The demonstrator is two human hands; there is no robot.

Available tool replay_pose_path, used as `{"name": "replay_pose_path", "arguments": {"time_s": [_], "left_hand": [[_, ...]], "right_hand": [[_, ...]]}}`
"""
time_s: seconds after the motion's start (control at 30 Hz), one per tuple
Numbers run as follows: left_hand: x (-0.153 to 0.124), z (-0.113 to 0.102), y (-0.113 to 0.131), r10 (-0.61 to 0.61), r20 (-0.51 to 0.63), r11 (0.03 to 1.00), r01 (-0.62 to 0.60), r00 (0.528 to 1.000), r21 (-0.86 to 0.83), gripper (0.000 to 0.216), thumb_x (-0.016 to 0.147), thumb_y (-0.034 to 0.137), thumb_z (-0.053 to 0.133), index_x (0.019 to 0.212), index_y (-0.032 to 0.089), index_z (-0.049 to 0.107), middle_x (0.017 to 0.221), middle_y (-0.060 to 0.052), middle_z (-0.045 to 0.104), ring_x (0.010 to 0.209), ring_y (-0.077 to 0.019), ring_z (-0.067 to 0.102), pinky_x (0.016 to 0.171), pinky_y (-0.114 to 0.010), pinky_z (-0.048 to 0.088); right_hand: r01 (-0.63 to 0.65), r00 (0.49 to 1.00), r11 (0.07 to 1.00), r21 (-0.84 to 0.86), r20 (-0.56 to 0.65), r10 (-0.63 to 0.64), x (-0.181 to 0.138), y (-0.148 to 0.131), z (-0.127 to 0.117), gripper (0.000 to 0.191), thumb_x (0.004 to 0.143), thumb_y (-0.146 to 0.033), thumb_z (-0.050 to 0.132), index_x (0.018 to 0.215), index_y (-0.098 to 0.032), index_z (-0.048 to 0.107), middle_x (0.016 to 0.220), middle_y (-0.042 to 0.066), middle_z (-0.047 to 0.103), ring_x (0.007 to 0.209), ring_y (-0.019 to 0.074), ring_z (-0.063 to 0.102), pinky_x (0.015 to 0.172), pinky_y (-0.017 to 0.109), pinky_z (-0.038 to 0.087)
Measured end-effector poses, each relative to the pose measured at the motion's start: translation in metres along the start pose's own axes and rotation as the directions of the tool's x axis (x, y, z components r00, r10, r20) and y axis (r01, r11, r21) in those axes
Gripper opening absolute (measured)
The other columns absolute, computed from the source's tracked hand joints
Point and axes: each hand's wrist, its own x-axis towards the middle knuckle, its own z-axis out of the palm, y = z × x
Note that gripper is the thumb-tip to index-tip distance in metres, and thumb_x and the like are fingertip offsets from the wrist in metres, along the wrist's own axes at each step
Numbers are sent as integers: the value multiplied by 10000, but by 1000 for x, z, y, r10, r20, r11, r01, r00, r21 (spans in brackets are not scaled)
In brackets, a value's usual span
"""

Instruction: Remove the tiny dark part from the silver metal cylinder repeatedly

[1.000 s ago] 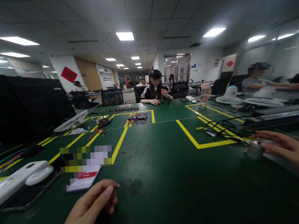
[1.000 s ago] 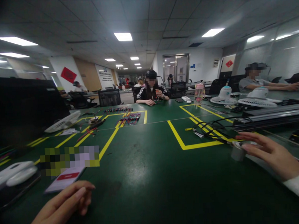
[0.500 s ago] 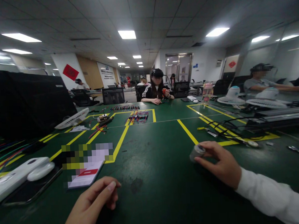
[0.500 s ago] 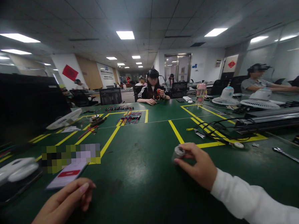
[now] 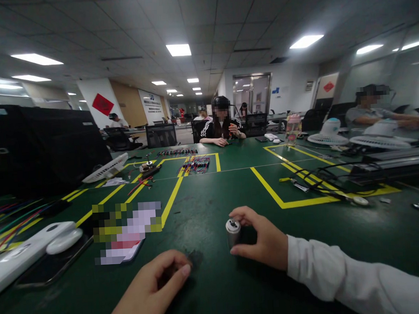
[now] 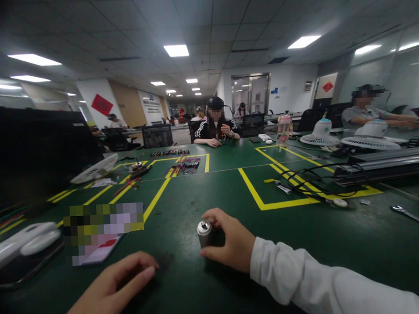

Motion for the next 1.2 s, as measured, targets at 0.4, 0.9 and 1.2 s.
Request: {"name": "replay_pose_path", "arguments": {"time_s": [0.4,0.9,1.2], "left_hand": [[66,57,66,381,-158,925,-372,911,81,107,847,255,566,878,226,664,882,-10,644,815,-190,598,699,-294,446],[71,41,29,296,-136,933,-256,945,254,103,740,298,699,790,335,780,1103,-60,618,1045,-317,514,885,-501,368],[69,51,25,247,-92,935,-212,965,286,182,672,310,756,806,433,764,1150,-24,648,1068,-360,492,878,-578,319]], "right_hand": [[-33,999,999,42,39,31,-1,5,-9,361,698,-226,677,1009,-174,502,960,18,597,873,120,560,797,280,454],[-31,995,999,-11,92,32,-4,-5,-19,364,723,-219,647,1054,-176,503,1005,32,595,919,134,553,837,297,439],[-36,997,999,9,71,35,-3,1,-15,371,719,-225,656,1055,-185,505,1011,31,594,939,140,559,860,323,455]]}}
